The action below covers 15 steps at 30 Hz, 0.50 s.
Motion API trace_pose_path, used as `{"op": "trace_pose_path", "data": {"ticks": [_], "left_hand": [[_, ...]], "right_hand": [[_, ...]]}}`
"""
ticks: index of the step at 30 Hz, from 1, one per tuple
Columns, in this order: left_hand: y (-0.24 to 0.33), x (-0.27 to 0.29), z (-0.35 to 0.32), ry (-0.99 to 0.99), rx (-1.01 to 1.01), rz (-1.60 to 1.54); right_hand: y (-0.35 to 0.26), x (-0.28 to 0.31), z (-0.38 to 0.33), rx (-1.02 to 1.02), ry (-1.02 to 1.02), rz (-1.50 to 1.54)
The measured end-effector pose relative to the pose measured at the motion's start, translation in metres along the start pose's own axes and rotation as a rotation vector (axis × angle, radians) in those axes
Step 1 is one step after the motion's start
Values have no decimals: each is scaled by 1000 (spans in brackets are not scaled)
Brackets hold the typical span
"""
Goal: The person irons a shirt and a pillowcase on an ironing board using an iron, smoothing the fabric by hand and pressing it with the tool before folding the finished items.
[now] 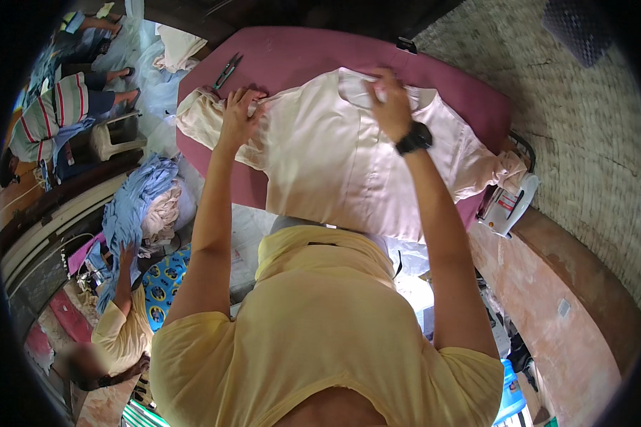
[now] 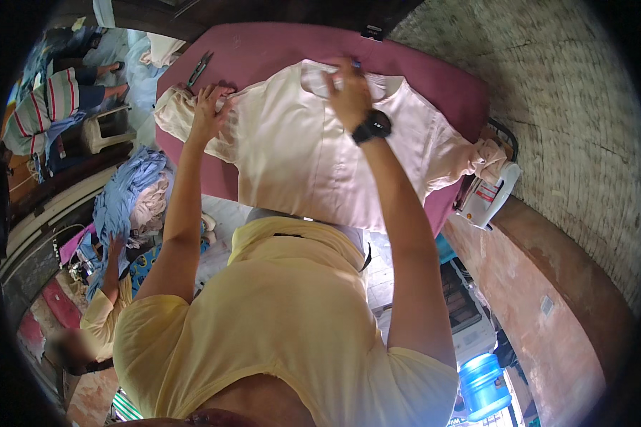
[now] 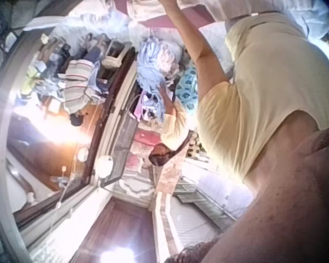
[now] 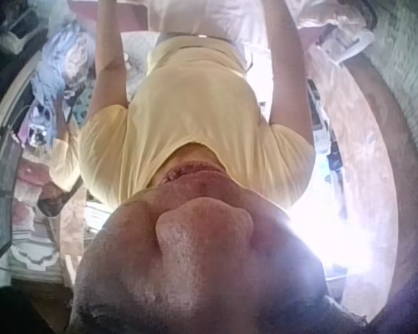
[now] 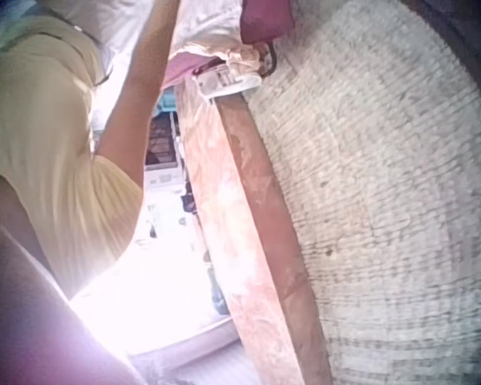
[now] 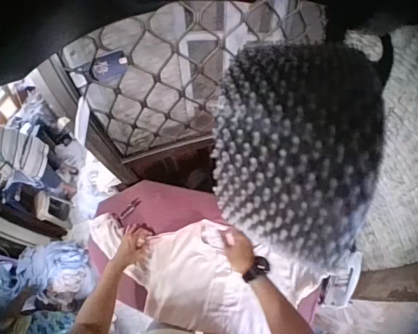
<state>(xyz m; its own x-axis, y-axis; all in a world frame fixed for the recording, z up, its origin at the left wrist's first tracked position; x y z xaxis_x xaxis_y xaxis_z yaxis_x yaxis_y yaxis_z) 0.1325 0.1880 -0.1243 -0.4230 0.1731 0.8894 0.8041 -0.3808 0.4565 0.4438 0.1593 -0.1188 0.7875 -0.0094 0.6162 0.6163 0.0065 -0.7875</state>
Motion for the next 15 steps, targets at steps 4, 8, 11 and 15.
{"op": "trace_pose_path", "data": {"ticks": [4,8,11,15], "left_hand": [[3,-5,0,-36,49,120],[-43,5,-16,75,264,-130],[-33,13,-19,289,295,101],[17,-4,5,184,131,115]], "right_hand": [[5,-76,32,-139,68,206],[5,-76,26,-48,237,262],[0,-72,24,-37,255,201],[-5,-67,24,-20,328,136]]}}
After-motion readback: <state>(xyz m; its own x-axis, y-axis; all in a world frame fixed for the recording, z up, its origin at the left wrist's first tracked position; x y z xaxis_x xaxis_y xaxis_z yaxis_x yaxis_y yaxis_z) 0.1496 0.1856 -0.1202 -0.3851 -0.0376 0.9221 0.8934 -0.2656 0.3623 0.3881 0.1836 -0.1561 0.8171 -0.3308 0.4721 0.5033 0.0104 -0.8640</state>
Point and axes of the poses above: each hand's wrist, its own z-axis towards the middle knuckle, its own x-axis out of the back of the hand, y = z × x, the point moved 10 cm from there along z, towards the middle knuckle, and after that the axes turned 8 degrees about -y, right-handed, at the moved point
